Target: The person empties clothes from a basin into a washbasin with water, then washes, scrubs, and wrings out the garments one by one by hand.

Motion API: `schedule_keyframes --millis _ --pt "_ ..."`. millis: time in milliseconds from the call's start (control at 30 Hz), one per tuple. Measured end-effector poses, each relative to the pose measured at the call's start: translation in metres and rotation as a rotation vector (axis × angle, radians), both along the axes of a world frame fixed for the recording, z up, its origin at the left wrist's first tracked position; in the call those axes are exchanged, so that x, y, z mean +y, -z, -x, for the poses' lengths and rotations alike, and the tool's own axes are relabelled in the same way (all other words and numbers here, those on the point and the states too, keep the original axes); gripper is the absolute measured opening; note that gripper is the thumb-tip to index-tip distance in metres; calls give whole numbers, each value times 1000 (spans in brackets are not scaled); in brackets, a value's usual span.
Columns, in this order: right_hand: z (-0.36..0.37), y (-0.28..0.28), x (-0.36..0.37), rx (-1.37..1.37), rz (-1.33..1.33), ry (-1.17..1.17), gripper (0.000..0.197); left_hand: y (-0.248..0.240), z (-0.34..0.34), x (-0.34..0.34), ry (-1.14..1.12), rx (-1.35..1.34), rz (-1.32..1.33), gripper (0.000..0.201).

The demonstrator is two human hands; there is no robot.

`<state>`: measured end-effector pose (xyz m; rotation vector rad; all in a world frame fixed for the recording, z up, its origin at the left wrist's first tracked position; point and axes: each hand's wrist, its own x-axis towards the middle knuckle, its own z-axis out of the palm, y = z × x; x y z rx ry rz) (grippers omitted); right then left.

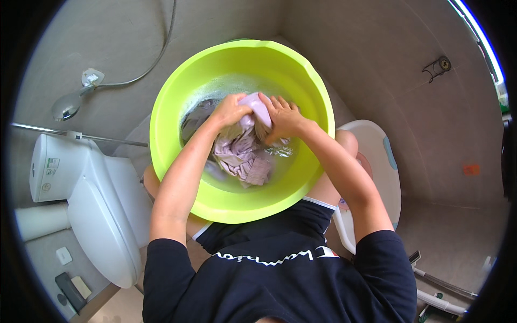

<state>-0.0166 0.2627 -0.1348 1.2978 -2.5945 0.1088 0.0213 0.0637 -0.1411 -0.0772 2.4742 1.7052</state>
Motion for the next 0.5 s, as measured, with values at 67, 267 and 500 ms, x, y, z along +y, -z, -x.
schedule_keyframes --millis 67,267,500 --pt "20 -10 -9 -384 62 110 68 -30 -3 10 -121 -21 -473 26" --pt "38 -70 -8 -945 688 122 43 -55 -3 -8 -58 57 -514 38" --pt "27 -134 -21 -942 778 168 40 -52 -18 -22 91 -67 -191 63"
